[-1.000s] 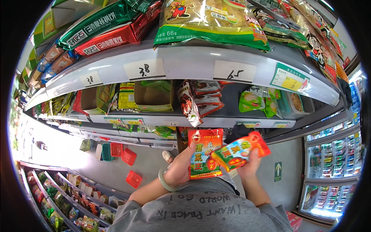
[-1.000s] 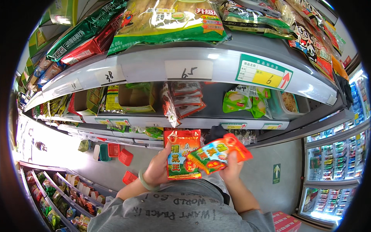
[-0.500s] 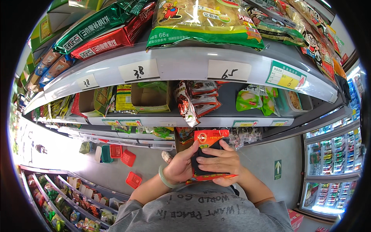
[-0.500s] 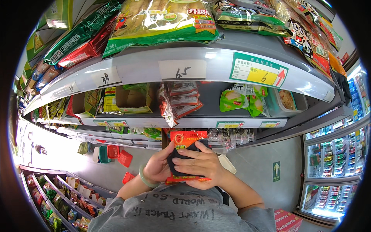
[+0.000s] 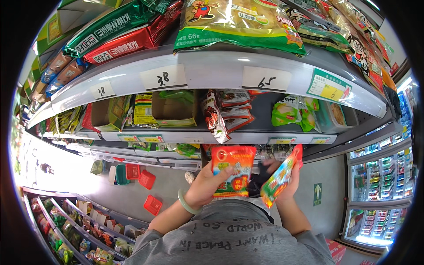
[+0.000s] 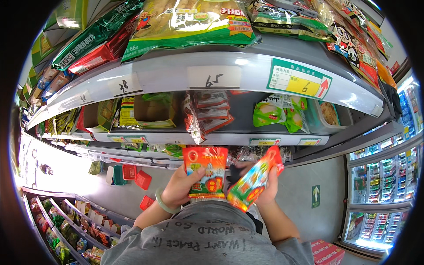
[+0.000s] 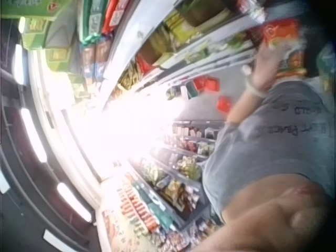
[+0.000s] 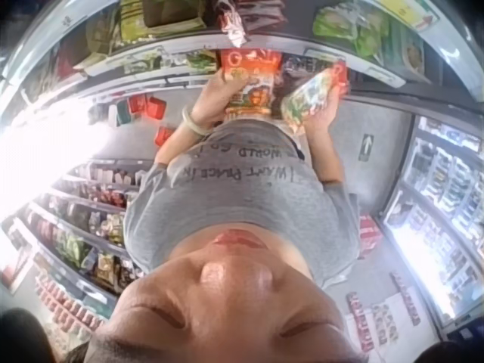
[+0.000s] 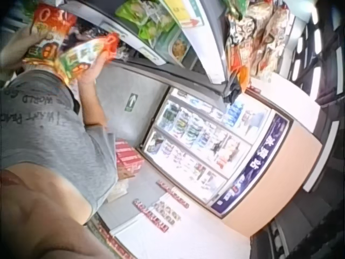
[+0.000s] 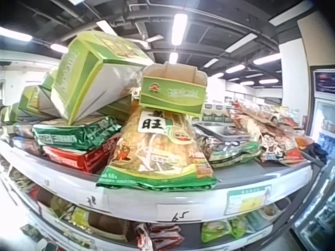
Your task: The person restocks snack packages on a supermarket shelf. They open a cardboard box, repeatedly pick up red snack packets, wipe each packet with a black cloth, and place them back on the shelf. The person also briefly handles a green packet and adjusts items on the shelf.
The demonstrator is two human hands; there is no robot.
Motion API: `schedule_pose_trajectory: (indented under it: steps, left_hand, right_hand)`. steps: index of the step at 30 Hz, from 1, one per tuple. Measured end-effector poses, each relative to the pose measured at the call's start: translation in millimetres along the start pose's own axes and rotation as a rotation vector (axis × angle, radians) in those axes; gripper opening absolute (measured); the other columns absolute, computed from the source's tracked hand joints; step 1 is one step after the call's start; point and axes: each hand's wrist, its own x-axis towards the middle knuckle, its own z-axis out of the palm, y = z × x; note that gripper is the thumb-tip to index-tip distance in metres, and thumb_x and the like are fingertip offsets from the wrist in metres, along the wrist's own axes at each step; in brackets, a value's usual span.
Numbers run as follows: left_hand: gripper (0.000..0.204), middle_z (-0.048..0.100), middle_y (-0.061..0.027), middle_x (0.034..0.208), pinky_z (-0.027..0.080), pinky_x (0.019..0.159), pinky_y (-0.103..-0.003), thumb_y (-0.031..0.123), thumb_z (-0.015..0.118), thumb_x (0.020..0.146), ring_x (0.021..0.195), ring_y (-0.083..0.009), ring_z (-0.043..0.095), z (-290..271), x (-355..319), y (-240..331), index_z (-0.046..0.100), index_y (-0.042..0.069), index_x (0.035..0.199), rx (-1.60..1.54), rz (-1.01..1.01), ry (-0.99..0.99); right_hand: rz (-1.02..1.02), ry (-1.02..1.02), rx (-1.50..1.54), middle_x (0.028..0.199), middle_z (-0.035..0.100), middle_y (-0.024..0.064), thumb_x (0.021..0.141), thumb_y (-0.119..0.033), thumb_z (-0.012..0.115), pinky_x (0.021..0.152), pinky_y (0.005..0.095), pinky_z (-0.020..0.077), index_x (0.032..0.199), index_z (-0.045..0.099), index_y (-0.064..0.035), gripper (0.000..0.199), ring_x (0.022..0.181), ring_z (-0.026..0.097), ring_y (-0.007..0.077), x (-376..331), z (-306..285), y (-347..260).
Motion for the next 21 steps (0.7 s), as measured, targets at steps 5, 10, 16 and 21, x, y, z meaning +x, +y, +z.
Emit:
schedule_pose_trajectory:
  steps: [5, 10, 16, 21]
  left_hand:
    - [0.041, 0.062, -0.0060, 0.118, 0.049, 0.093, -0.029, 0.008, 0.065, 0.094, 0.105, -0.0102, 0.058, 8, 4, -18, 0.046, 0.000, 0.130, 0.306, 0.201, -0.054]
    - [0.028, 0.060, -0.0055, 0.106, 0.047, 0.091, -0.028, 0.005, 0.066, 0.092, 0.100, -0.0122, 0.057, 2, 13, -36, 0.054, 0.001, 0.117, 0.484, 0.395, 0.092]
    - [0.028, 0.060, -0.0126, 0.104, 0.046, 0.090, -0.031, 0.003, 0.064, 0.088, 0.101, -0.0199, 0.058, -4, 8, -36, 0.052, -0.001, 0.113, 0.552, 0.417, 0.074]
    - [0.048, 0.063, -0.0154, 0.109, 0.048, 0.091, -0.034, 0.017, 0.073, 0.089, 0.104, -0.0209, 0.060, 19, 1, -33, 0.044, -0.004, 0.121, 0.864, 0.374, 0.074]
  right_hand:
    - [0.164, 0.020, 0.163, 0.137, 0.054, 0.0195, 0.100, -0.057, 0.038, 0.106, 0.0506, 0.0427, 0.142, 0.039, -0.0002, 0.071, 0.124, 0.055, 0.0348, -9, 22, 9]
    - [0.236, -0.054, -0.144, 0.131, 0.058, 0.0108, 0.096, -0.021, 0.063, 0.100, 0.0363, 0.0469, 0.140, 0.041, -0.0010, 0.053, 0.118, 0.058, 0.0191, -20, 24, 20]
    - [0.100, -0.042, -0.497, 0.118, 0.063, 0.0079, 0.095, -0.017, 0.065, 0.093, 0.0307, 0.0479, 0.130, 0.050, 0.0012, 0.042, 0.106, 0.060, 0.0128, -7, 32, 8]
    - [-0.011, 0.157, -0.530, 0.108, 0.066, 0.0063, 0.095, -0.019, 0.066, 0.086, 0.0297, 0.0506, 0.119, 0.059, 0.0011, 0.032, 0.095, 0.061, 0.0113, -5, 30, 23]
